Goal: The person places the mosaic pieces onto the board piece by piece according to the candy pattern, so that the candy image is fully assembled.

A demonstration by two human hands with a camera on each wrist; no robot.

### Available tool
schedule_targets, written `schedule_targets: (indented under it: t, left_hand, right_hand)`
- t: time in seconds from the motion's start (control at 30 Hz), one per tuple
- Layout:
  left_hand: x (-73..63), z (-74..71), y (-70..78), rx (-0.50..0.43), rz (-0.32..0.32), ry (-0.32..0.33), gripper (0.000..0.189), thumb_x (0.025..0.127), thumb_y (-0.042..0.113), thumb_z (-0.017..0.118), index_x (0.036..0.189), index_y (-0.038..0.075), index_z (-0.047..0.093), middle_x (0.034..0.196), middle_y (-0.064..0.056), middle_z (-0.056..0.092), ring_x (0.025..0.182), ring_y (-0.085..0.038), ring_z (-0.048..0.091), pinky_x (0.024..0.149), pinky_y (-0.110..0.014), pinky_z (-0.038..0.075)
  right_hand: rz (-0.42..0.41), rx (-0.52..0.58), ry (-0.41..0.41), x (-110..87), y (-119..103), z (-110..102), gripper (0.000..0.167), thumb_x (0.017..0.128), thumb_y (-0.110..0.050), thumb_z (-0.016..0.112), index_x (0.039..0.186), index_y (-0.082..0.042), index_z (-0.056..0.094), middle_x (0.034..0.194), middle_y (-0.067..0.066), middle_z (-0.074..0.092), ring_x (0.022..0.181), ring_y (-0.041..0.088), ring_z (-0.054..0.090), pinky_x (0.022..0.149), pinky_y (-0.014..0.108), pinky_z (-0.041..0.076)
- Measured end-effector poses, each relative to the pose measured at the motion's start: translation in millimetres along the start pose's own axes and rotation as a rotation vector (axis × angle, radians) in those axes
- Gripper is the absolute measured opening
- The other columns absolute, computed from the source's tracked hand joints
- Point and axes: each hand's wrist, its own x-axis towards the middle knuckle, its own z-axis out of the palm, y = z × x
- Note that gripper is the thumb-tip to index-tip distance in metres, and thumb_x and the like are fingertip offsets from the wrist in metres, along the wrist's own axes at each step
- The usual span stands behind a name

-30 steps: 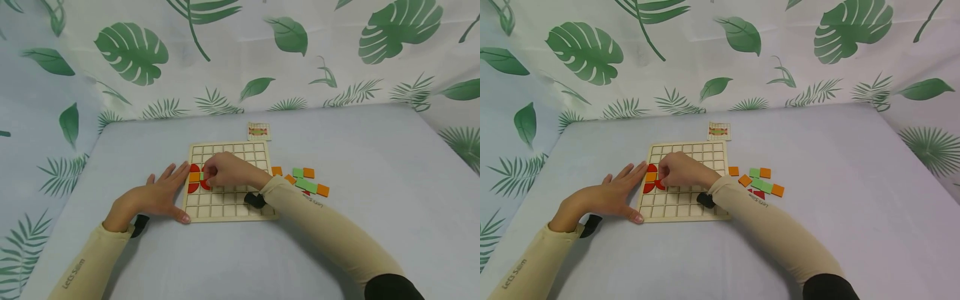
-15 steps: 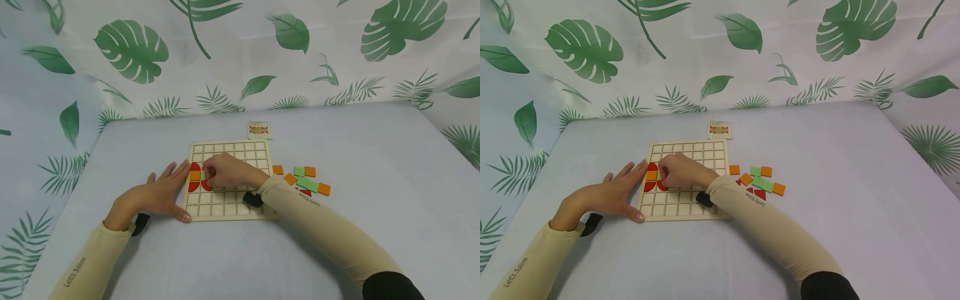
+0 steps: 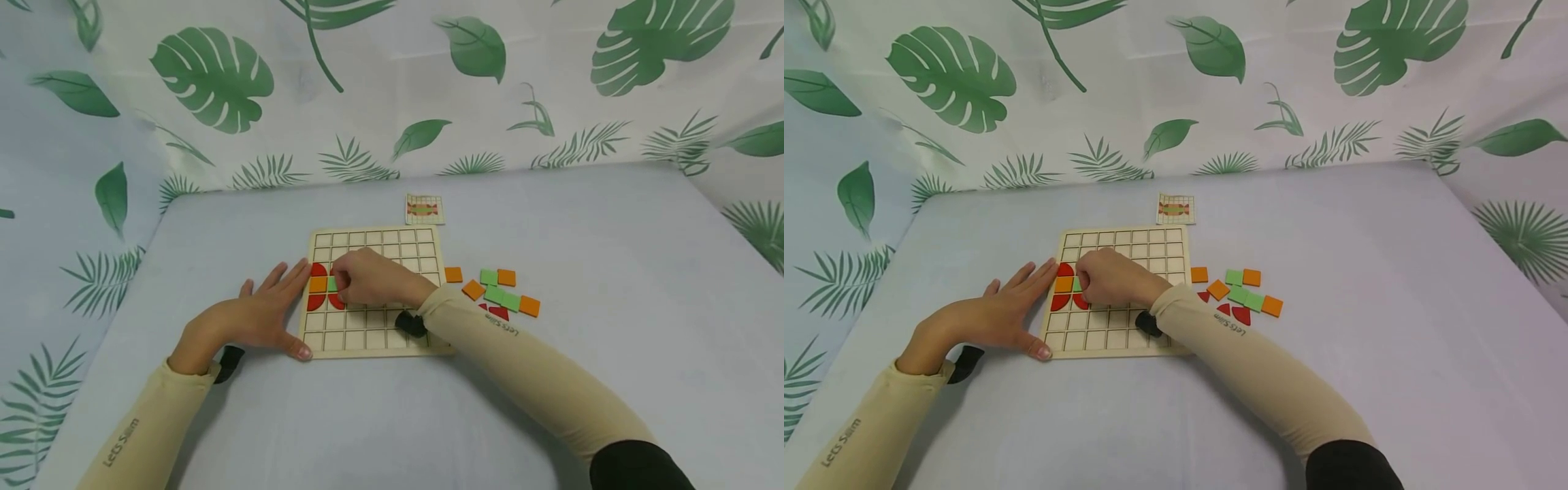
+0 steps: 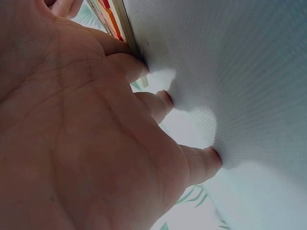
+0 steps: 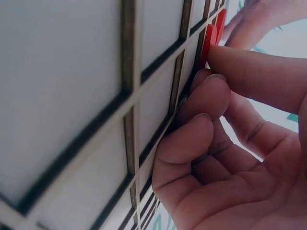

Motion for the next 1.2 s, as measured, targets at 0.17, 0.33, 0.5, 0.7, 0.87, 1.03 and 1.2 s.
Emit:
schedule_targets:
  t: [0.17,0.33,0.5,0.7,0.87,1.03,1.2]
  left_hand:
    - [-0.2,-0.6,1.4,-0.003,0.011,0.000,0.147,0.074,0.061,0.093,0.172,0.006,-0.002,0.180,-0.013,-0.007,0.161,-0.046,-0.012,0.114,-0.084,-0.004]
    - [-0.6,-0.4,1.8,-0.003,0.013,0.000,0.147,0.074,0.060,0.093,0.172,0.005,-0.002,0.179,-0.014,-0.007,0.161,-0.047,-0.012,0.113,-0.085,-0.003]
    - [0.1,0.8,-0.4,0.006,0.008,0.007,0.149,0.072,0.061,0.094,0.172,0.005,-0.002,0.179,-0.016,-0.007,0.161,-0.048,-0.011,0.113,-0.085,-0.002]
    - [0.0,1.0,-0.5,0.010,-0.003,0.013,0.150,0.071,0.061,0.095,0.172,0.006,-0.002,0.179,-0.015,-0.007,0.161,-0.047,-0.012,0.114,-0.084,-0.003]
    - [-1.1,-0.1,0.8,0.011,0.003,0.014,0.150,0.071,0.060,0.095,0.172,0.005,-0.002,0.179,-0.015,-0.008,0.161,-0.048,-0.012,0.114,-0.084,-0.003]
    - [-1.4,-0.6,1.5,0.012,0.010,0.018,0.149,0.072,0.060,0.095,0.171,0.005,-0.002,0.179,-0.016,-0.007,0.161,-0.048,-0.011,0.114,-0.084,-0.002]
    - [-1.5,0.2,2.4,0.012,0.008,0.018,0.149,0.072,0.060,0.095,0.171,0.004,-0.001,0.179,-0.016,-0.007,0.160,-0.048,-0.011,0.114,-0.084,-0.002]
  right_hand:
    - [0.016,0.003,0.005,-1.1,2.2,-0.6,0.018,0.093,0.003,0.069,0.081,-0.009,0.065,0.074,-0.002,0.060,0.070,0.012,0.052,0.068,0.024,0.042]
    - [-0.001,0.028,-0.001,-5.9,5.4,-1.7,0.013,0.094,0.002,0.071,0.088,-0.008,0.067,0.082,-0.001,0.064,0.076,0.014,0.055,0.075,0.024,0.046]
    - [-0.043,0.080,-0.009,-17.5,11.9,-4.5,0.014,0.093,-0.003,0.076,0.104,-0.006,0.068,0.095,0.002,0.068,0.088,0.015,0.061,0.082,0.026,0.051]
    - [-0.023,0.193,0.034,-46.4,24.2,-15.0,0.036,0.095,-0.010,0.080,0.127,-0.002,0.066,0.122,0.008,0.067,0.104,0.018,0.067,0.092,0.031,0.056]
    - [0.020,0.272,0.071,-75.4,37.2,-32.4,0.046,0.098,-0.013,0.077,0.139,-0.001,0.061,0.135,0.011,0.064,0.121,0.025,0.064,0.102,0.040,0.053]
    - [0.073,0.276,0.111,-93.1,53.0,-52.0,0.048,0.099,-0.013,0.075,0.142,0.000,0.058,0.142,0.015,0.060,0.130,0.031,0.059,0.109,0.047,0.049]
    - [0.142,0.269,0.137,-102.5,68.8,-63.8,0.049,0.100,-0.016,0.075,0.143,0.000,0.057,0.145,0.014,0.059,0.132,0.033,0.056,0.108,0.050,0.049]
